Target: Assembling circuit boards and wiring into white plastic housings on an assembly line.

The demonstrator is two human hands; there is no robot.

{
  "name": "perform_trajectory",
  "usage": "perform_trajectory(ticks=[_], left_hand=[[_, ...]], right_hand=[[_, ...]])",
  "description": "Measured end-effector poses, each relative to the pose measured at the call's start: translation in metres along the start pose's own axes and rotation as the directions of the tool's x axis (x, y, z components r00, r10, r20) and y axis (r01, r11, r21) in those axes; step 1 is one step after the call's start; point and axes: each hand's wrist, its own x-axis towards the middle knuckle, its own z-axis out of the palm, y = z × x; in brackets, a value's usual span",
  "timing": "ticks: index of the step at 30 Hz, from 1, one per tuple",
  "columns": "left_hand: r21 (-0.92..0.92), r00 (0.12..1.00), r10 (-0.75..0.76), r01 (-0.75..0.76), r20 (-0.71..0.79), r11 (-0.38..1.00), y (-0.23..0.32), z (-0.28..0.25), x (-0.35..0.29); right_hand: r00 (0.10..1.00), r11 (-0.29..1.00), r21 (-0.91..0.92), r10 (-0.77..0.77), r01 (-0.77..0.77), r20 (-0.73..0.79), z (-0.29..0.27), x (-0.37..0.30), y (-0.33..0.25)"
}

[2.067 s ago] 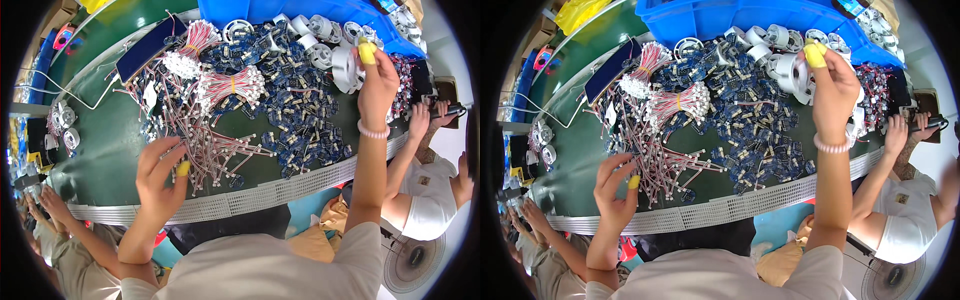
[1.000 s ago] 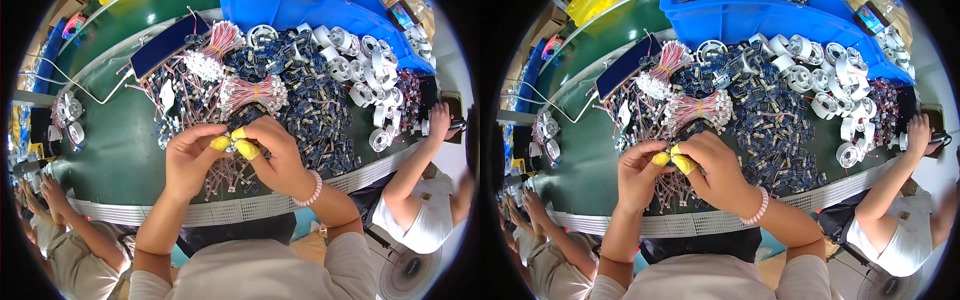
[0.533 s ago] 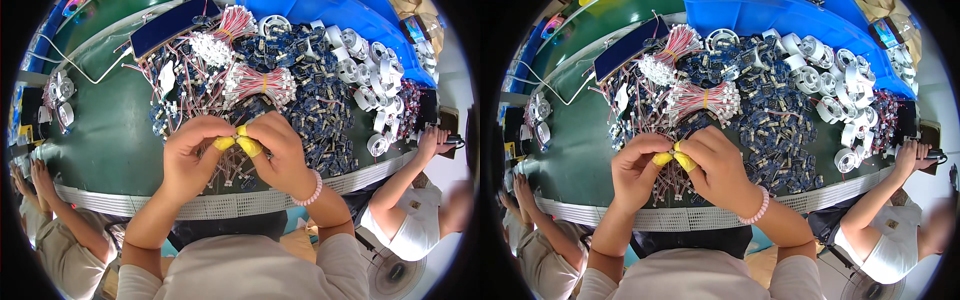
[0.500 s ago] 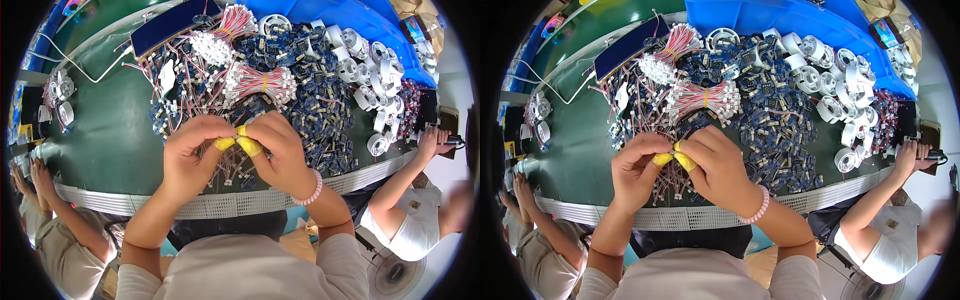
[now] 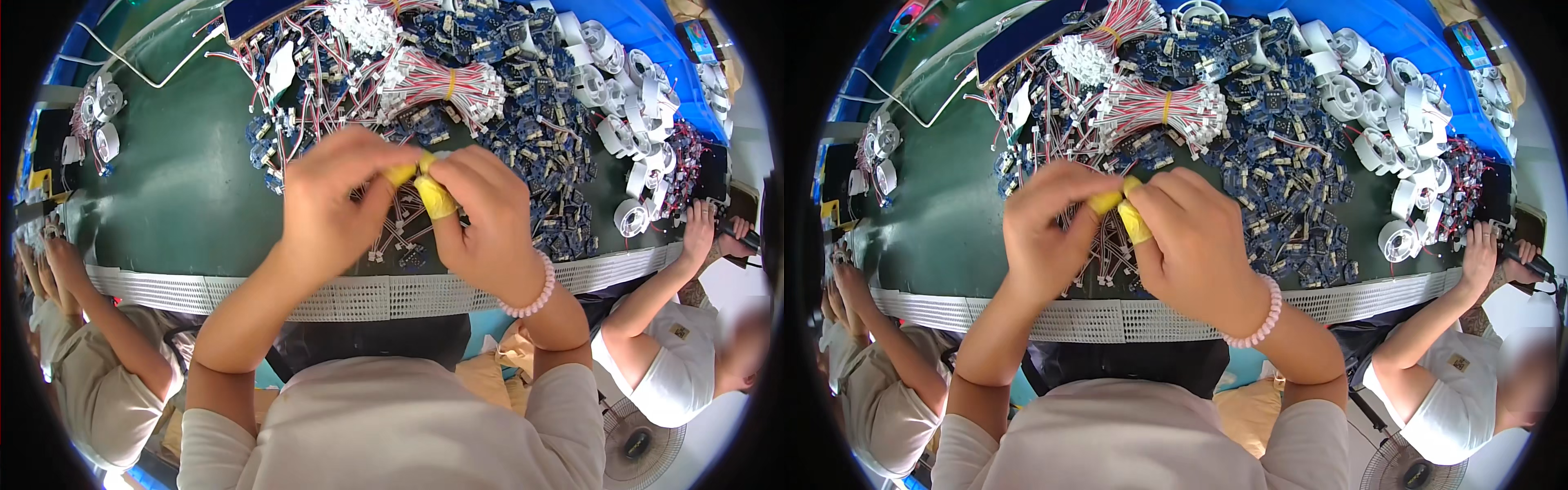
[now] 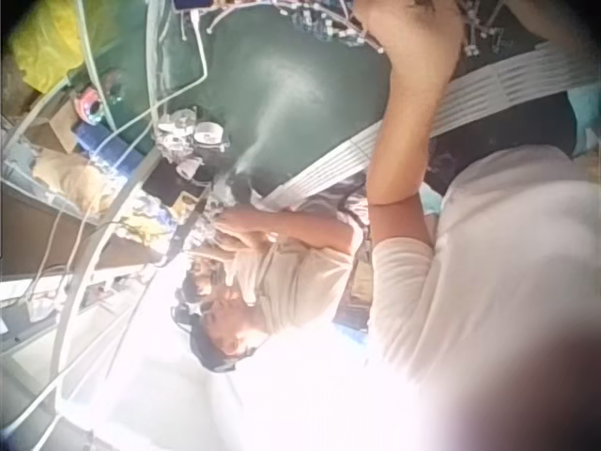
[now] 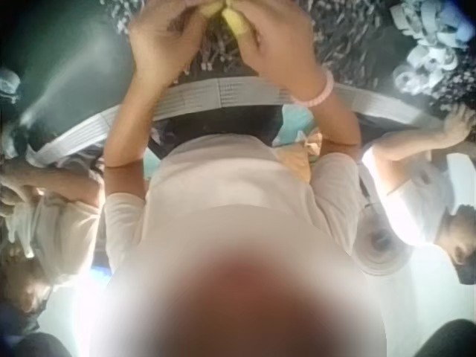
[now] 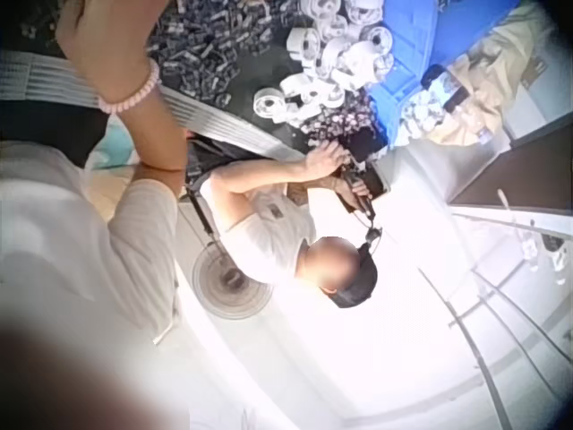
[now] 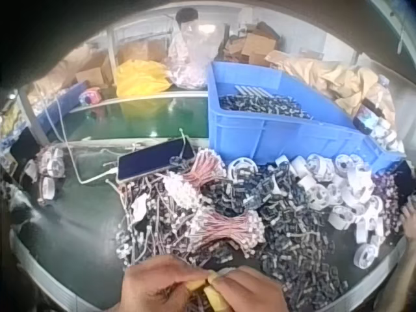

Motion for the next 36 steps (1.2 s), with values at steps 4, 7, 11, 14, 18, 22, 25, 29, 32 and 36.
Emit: perform_trajectory(ticks=[4,7,11,14,18,22,25,29,32,36], left_hand=[[-0.383,0.93,-0.367,0.331,-0.024,0.862,-0.012,-0.005,0.0],[-0.475,0.897,-0.442,0.39,0.003,0.789,-0.012,-0.006,-0.002],[-0.512,0.9,-0.435,0.373,-0.002,0.774,-0.01,-0.005,-0.002],[-0.52,0.88,-0.475,0.409,0.008,0.75,-0.016,-0.007,-0.003],[-0.501,0.89,-0.456,0.394,0.0,0.77,-0.009,-0.009,-0.003],[-0.528,0.893,-0.448,0.401,0.044,0.748,-0.012,-0.009,-0.006],[-0.583,0.893,-0.434,0.415,0.116,0.699,-0.008,-0.008,-0.007],[-0.636,0.894,-0.404,0.427,0.192,0.643,-0.003,-0.01,-0.008],[-0.649,0.879,-0.42,0.457,0.226,0.608,-0.004,-0.011,-0.011],[-0.629,0.857,-0.436,0.503,0.275,0.593,-0.006,-0.013,-0.012]], right_hand=[[0.969,0.932,-0.295,-0.238,0.21,-0.061,-0.017,0.009,-0.004],[0.914,0.92,-0.151,-0.319,0.363,0.25,-0.019,-0.003,-0.003],[0.824,0.886,-0.167,-0.313,0.432,0.473,-0.011,0.002,-0.001],[0.705,0.836,-0.149,-0.333,0.528,0.627,-0.006,0.009,-0.001],[0.735,0.867,-0.085,-0.361,0.492,0.574,-0.008,0.007,-0.001],[1.0,0.974,0.225,-0.018,0.012,0.025,-0.018,0.013,-0.004],[0.959,0.999,0.017,0.054,-0.051,-0.278,-0.01,0.014,0.003],[0.951,0.943,-0.225,-0.278,0.244,-0.135,0.003,0.013,0.011],[0.95,0.948,-0.159,-0.294,0.275,-0.108,0.007,0.009,0.015],[0.969,0.971,-0.047,-0.235,0.232,-0.075,0.009,0.011,0.015]])
